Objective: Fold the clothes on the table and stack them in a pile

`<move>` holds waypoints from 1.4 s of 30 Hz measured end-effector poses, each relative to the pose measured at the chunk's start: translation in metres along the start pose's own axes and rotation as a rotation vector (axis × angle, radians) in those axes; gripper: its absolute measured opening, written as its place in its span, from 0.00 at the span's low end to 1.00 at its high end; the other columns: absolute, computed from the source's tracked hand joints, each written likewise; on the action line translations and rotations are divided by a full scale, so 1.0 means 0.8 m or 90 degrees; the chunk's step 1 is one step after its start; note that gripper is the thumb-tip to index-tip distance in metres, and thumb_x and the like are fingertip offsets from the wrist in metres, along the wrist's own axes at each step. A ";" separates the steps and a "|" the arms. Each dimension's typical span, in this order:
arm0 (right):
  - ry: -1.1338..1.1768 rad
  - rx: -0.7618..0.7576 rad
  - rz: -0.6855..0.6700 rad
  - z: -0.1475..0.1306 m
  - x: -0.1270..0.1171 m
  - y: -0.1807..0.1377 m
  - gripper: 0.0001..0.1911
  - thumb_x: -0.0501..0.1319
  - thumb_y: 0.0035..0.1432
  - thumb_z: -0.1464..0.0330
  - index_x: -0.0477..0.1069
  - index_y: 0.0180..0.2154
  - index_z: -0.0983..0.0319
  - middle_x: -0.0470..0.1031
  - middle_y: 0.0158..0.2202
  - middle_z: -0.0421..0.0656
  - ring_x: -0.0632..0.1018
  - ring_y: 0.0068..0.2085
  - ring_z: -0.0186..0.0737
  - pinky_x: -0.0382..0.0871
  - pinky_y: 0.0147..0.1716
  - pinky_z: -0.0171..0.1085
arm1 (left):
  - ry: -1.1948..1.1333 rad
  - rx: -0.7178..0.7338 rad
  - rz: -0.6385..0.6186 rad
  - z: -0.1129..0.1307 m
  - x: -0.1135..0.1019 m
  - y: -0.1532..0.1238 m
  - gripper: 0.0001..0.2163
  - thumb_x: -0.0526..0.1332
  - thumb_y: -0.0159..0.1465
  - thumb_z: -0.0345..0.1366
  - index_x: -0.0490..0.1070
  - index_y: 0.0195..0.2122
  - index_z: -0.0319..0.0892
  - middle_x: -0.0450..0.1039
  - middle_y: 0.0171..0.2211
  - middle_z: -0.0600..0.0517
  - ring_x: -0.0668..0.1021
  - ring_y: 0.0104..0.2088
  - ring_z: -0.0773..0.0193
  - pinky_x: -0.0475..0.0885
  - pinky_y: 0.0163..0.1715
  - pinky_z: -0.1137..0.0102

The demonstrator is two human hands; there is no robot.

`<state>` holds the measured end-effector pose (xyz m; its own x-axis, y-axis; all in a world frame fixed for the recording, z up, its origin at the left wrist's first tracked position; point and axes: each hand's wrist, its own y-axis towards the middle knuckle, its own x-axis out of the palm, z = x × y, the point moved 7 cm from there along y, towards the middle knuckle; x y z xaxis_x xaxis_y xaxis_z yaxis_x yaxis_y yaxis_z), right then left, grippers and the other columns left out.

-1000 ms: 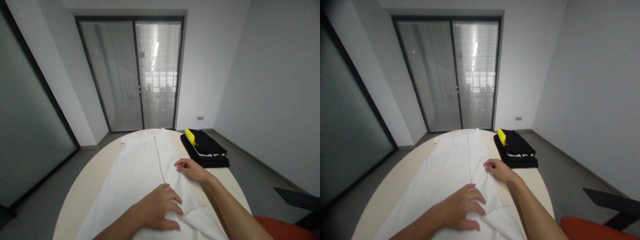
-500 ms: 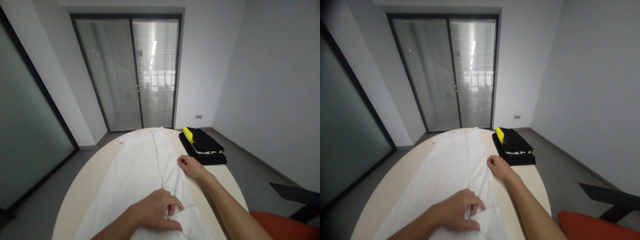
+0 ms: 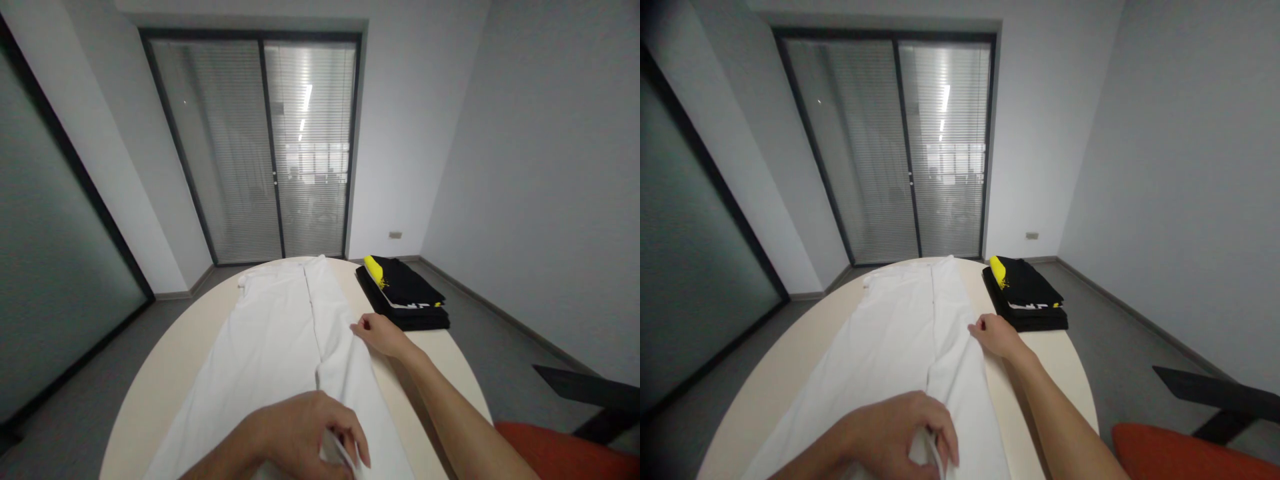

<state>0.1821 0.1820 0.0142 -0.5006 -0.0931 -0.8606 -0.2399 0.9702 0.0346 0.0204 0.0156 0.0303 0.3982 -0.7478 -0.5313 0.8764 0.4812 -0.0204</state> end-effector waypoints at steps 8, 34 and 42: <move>-0.028 0.035 -0.022 0.012 0.005 0.001 0.20 0.58 0.63 0.54 0.75 0.29 0.62 0.80 0.31 0.47 0.77 0.31 0.39 0.58 0.29 0.34 | -0.103 -0.072 -0.166 -0.029 0.025 -0.001 0.23 0.68 0.56 0.33 0.76 0.54 0.47 0.80 0.35 0.54 0.81 0.37 0.61 0.72 0.36 0.72; -0.276 -0.314 0.027 -0.127 0.052 0.040 0.14 0.49 0.71 0.69 0.72 0.49 0.61 0.77 0.44 0.49 0.76 0.46 0.44 0.61 0.47 0.40 | 0.280 -0.086 0.055 -0.034 -0.025 0.001 0.10 0.71 0.57 0.41 0.79 0.40 0.49 0.77 0.26 0.59 0.77 0.27 0.67 0.67 0.33 0.74; -0.109 -0.284 0.032 -0.098 0.076 0.025 0.26 0.53 0.68 0.62 0.60 0.65 0.60 0.62 0.65 0.52 0.63 0.64 0.50 0.57 0.60 0.47 | 0.370 0.122 0.084 -0.012 0.006 0.011 0.24 0.67 0.61 0.48 0.71 0.57 0.47 0.67 0.62 0.45 0.69 0.61 0.48 0.58 0.63 0.54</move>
<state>0.0821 0.1785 0.0025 -0.3855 0.0260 -0.9223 -0.5711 0.7784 0.2606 0.0270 0.0208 0.0196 0.3406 -0.2906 -0.8942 0.8845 0.4216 0.1998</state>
